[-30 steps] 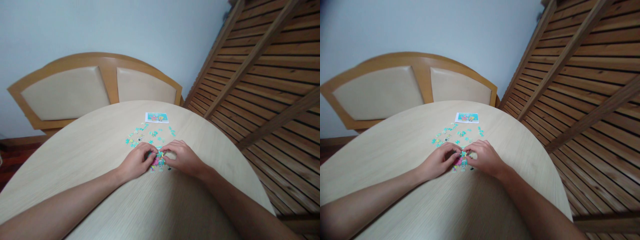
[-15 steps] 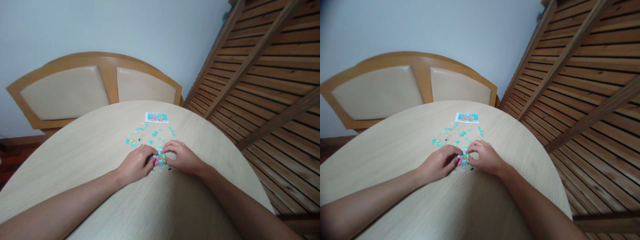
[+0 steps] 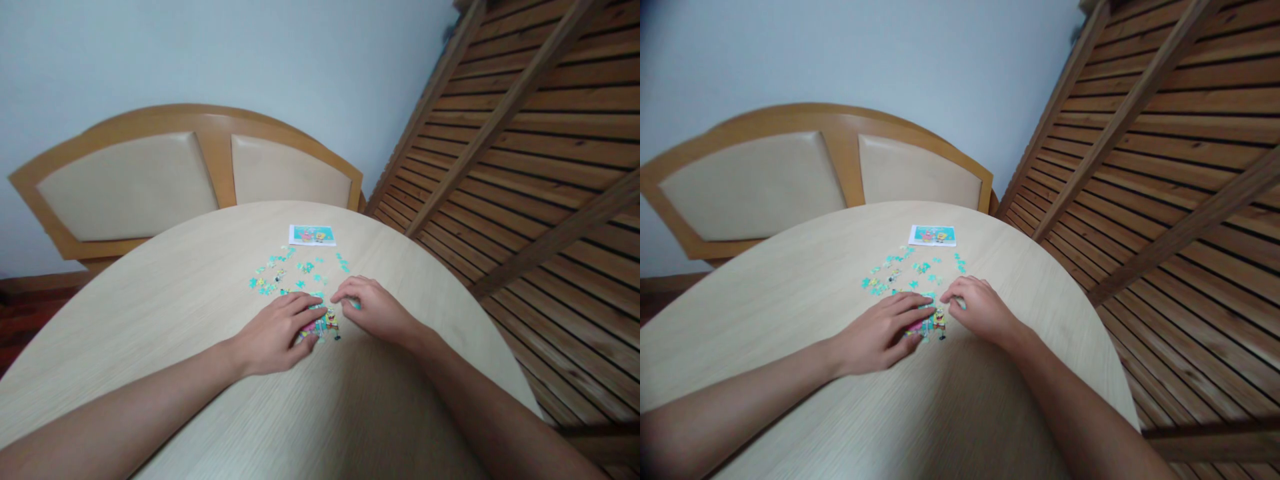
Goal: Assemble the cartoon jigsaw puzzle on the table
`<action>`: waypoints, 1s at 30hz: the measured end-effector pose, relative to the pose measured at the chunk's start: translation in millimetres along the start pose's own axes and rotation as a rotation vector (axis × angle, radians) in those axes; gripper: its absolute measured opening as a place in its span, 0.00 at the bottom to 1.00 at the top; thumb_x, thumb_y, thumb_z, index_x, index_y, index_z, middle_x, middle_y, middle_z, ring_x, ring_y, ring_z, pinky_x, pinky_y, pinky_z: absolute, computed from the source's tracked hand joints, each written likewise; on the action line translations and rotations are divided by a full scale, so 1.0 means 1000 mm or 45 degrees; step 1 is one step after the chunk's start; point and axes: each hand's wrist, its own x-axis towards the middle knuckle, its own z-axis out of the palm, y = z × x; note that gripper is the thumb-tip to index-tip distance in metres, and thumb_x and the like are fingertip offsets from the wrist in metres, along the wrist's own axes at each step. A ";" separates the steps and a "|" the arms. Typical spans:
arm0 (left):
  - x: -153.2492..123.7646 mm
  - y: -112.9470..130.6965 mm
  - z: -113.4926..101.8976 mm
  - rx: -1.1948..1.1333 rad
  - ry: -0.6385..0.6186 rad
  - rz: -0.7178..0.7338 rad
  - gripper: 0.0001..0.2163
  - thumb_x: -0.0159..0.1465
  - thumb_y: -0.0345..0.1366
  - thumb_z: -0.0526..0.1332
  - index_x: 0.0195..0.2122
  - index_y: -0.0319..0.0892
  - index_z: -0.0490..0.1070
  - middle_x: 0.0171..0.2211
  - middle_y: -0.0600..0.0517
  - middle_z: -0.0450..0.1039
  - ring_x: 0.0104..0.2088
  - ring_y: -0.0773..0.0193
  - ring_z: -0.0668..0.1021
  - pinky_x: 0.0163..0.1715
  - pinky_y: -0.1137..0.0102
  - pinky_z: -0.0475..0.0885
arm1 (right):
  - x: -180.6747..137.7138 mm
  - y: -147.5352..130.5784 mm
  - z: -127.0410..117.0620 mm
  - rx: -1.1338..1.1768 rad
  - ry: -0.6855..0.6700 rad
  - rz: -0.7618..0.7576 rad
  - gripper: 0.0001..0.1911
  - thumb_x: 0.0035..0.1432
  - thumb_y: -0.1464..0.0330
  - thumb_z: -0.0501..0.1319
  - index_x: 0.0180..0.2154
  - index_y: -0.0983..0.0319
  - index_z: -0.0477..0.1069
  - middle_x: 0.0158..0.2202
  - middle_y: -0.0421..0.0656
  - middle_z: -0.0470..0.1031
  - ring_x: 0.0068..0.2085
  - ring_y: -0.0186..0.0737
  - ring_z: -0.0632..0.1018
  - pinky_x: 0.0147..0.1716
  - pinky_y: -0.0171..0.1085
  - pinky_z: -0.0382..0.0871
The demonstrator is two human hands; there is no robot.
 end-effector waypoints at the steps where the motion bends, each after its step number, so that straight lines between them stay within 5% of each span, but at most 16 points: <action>1: 0.000 0.000 -0.001 0.027 -0.023 0.012 0.19 0.68 0.37 0.56 0.60 0.44 0.68 0.58 0.45 0.70 0.59 0.50 0.70 0.60 0.52 0.66 | 0.000 0.001 -0.001 -0.012 -0.008 0.004 0.14 0.56 0.78 0.59 0.37 0.59 0.80 0.39 0.42 0.81 0.44 0.42 0.79 0.48 0.41 0.70; 19: -0.001 0.002 -0.003 0.083 -0.128 -0.004 0.22 0.68 0.42 0.59 0.61 0.44 0.65 0.59 0.43 0.69 0.60 0.47 0.69 0.61 0.51 0.64 | 0.000 0.019 -0.003 -0.154 0.068 0.213 0.16 0.58 0.77 0.56 0.43 0.60 0.78 0.46 0.46 0.80 0.50 0.46 0.77 0.53 0.47 0.69; 30: 0.000 0.006 -0.004 0.077 -0.087 0.057 0.16 0.68 0.38 0.57 0.56 0.43 0.69 0.57 0.43 0.71 0.57 0.49 0.72 0.60 0.53 0.66 | -0.001 0.027 0.019 -0.141 -0.019 0.046 0.19 0.69 0.66 0.53 0.58 0.57 0.70 0.60 0.47 0.71 0.61 0.48 0.68 0.61 0.54 0.60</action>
